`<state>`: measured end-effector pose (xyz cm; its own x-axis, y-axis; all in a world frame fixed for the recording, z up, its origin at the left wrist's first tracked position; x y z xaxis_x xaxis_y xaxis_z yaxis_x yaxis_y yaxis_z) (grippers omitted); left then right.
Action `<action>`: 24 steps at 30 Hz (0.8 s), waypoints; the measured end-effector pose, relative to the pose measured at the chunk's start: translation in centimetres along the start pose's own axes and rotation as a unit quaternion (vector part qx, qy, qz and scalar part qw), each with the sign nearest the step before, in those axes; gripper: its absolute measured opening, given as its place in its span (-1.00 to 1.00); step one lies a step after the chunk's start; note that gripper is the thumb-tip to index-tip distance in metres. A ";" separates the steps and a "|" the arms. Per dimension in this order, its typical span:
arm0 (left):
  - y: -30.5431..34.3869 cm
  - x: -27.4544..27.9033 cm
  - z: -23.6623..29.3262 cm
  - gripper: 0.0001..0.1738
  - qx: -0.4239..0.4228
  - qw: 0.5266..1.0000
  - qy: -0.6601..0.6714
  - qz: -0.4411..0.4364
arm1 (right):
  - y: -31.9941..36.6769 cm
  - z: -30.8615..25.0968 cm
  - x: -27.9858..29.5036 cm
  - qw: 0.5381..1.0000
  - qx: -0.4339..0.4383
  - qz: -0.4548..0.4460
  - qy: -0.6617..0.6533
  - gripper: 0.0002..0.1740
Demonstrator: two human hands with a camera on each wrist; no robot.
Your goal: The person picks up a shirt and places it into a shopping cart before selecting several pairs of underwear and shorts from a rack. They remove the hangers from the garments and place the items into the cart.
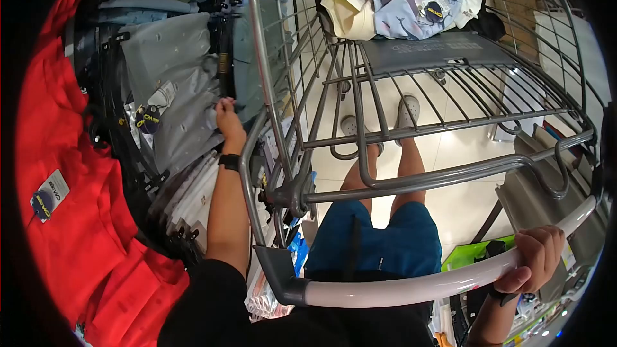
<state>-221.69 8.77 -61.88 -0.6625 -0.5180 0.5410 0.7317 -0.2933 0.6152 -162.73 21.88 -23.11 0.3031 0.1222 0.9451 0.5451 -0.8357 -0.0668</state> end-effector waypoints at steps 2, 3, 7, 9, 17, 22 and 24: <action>3.0 -1.9 -0.3 -0.66 -0.038 0.999 -0.027 -0.018 | 0.0 0.0 0.0 1.000 0.007 0.006 -0.001 -0.44; 4.6 -2.8 -0.3 -0.65 -0.082 0.994 -0.078 -0.008 | 0.0 0.1 0.0 1.000 0.008 0.008 -0.002 -0.44; 7.1 -4.6 -1.7 -0.61 -0.083 0.995 -0.061 0.012 | 0.2 0.1 0.1 1.000 0.011 0.021 -0.003 -0.45; 4.7 -3.8 -2.9 -0.60 -0.076 0.994 -0.071 0.041 | 0.2 0.1 0.1 1.000 0.011 0.022 0.000 -0.45; -3.0 -0.9 -3.1 -0.64 -0.014 0.998 0.047 0.038 | 0.3 -0.1 0.1 1.000 0.016 0.023 0.006 -0.44; -0.5 -2.1 -2.6 -0.67 -0.017 0.998 0.063 0.003 | 0.3 -0.2 0.1 0.999 0.025 0.028 0.005 -0.44; 1.8 -2.5 -2.1 -0.67 0.012 0.995 0.102 0.006 | 0.4 -0.1 0.1 0.999 0.021 0.027 0.002 -0.44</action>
<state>-218.39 7.90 -63.35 -0.6060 -0.6738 0.4227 0.7339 -0.2687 0.6238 -162.57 21.46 -23.01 0.3294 0.0752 0.9412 0.5598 -0.8183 -0.1305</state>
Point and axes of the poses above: each hand's wrist, its own y-axis away from the middle knuckle, its own x-axis out of the back of the hand, z = x × y, the point moved 8 cm from there along -y, towards the middle knuckle, and after that the axes turned 14 degrees about x, right-handed, at the moved point
